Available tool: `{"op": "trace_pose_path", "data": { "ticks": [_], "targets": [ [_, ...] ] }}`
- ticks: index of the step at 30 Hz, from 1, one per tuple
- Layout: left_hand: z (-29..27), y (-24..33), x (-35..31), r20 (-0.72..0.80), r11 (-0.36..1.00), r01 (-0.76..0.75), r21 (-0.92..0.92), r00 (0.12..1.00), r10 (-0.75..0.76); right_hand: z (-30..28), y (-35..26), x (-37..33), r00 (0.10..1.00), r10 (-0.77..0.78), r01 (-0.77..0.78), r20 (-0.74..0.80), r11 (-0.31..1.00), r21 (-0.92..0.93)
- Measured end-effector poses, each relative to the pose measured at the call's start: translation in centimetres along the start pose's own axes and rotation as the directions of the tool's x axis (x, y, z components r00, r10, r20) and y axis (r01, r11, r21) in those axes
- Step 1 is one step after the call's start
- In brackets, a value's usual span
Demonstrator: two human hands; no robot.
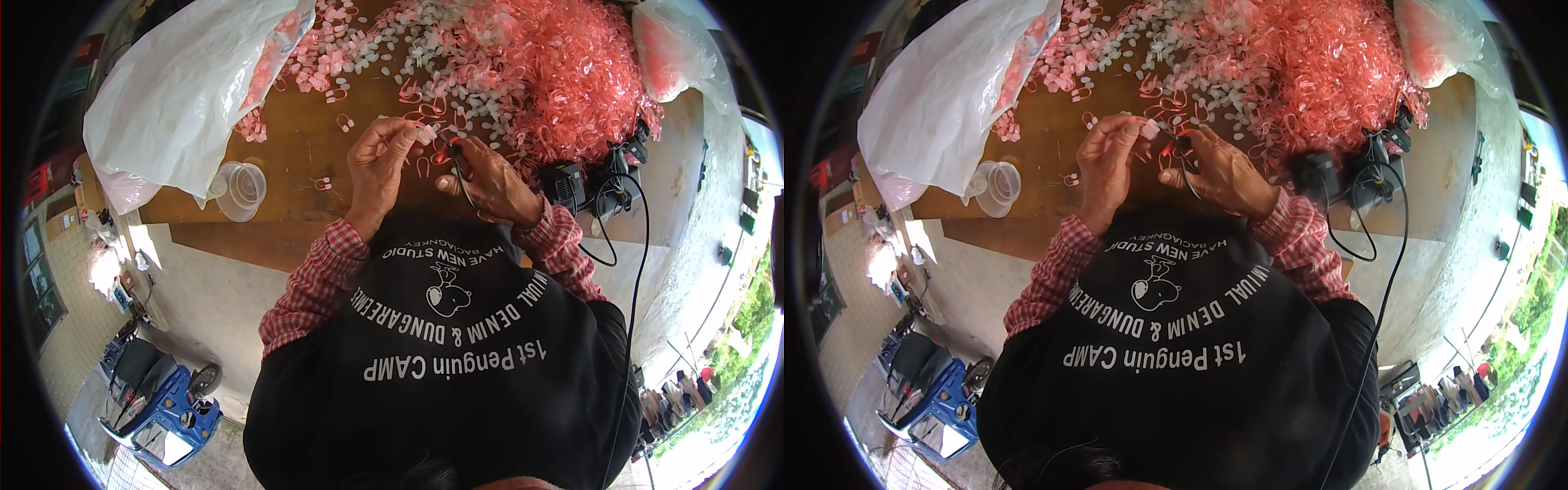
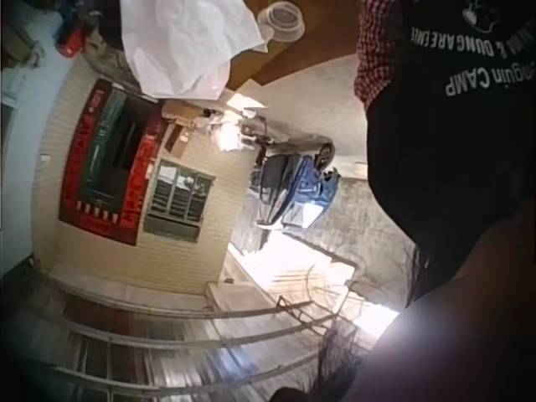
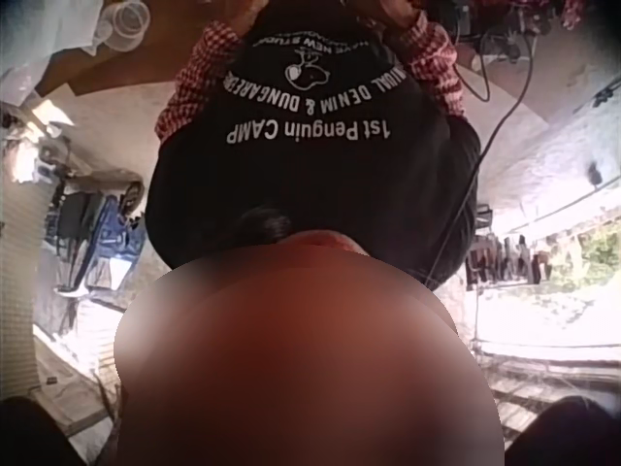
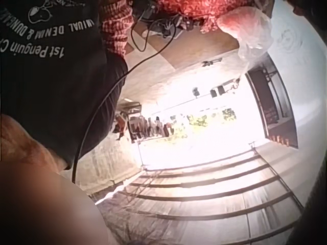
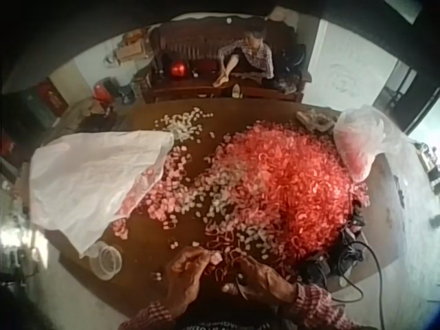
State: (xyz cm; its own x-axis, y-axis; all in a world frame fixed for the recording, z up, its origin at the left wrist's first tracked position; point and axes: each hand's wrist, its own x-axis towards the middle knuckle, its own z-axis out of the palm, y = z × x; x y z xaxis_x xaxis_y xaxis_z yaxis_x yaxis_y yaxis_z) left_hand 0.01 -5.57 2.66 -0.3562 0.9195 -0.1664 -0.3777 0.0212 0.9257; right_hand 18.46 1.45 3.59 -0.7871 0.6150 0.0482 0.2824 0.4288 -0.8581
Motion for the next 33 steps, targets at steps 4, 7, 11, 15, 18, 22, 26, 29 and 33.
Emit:
{"op": "trace_pose_path", "data": {
  "ticks": [4,7,11,15,18,22,26,29,33],
  "targets": [
    [0.2,-0.4,0.1,0.031,0.981,-0.182,0.067,0.983,0.181,-0.1,-0.3,-0.1,0.984,0.17,-0.176,0.055,0.976,0.132],
    [-0.6,-0.7,0.1,0.118,0.87,-0.319,0.375,0.948,0.296,-0.6,-0.4,0.0,0.994,0.095,-0.097,0.055,0.995,0.023],
    [0.6,0.3,0.2,0.144,0.813,-0.402,0.421,0.915,0.377,-0.9,-0.9,0.1,0.996,0.082,-0.081,0.02,0.995,-0.059],
    [1.0,0.5,0.2,0.198,0.779,-0.46,0.426,0.888,0.416,-1.0,-0.6,0.1,0.997,-0.066,0.069,0.028,0.982,-0.176],
    [0.8,0.4,0.2,0.222,0.775,-0.472,0.42,0.882,0.416,-0.7,0.4,-0.2,0.987,-0.161,0.157,0.017,0.923,-0.35],
    [0.5,-0.1,0.4,0.244,0.754,-0.486,0.442,0.874,0.42,-0.5,-0.1,0.2,0.996,0.015,-0.034,-0.094,0.979,-0.202],
    [0.5,-0.6,0.4,0.212,0.822,-0.428,0.376,0.903,0.373,-1.1,-0.2,0.3,0.989,0.146,-0.144,-0.016,0.945,-0.292],
    [0.7,-0.6,0.5,0.205,0.862,-0.397,0.316,0.915,0.347,-1.2,-0.4,0.4,0.979,0.201,-0.185,0.03,0.942,-0.281],
    [0.9,-0.8,0.4,0.157,0.928,-0.293,0.23,0.952,0.261,-1.2,-0.6,0.4,0.98,0.2,-0.191,0.005,0.941,-0.279]
  ]
}}
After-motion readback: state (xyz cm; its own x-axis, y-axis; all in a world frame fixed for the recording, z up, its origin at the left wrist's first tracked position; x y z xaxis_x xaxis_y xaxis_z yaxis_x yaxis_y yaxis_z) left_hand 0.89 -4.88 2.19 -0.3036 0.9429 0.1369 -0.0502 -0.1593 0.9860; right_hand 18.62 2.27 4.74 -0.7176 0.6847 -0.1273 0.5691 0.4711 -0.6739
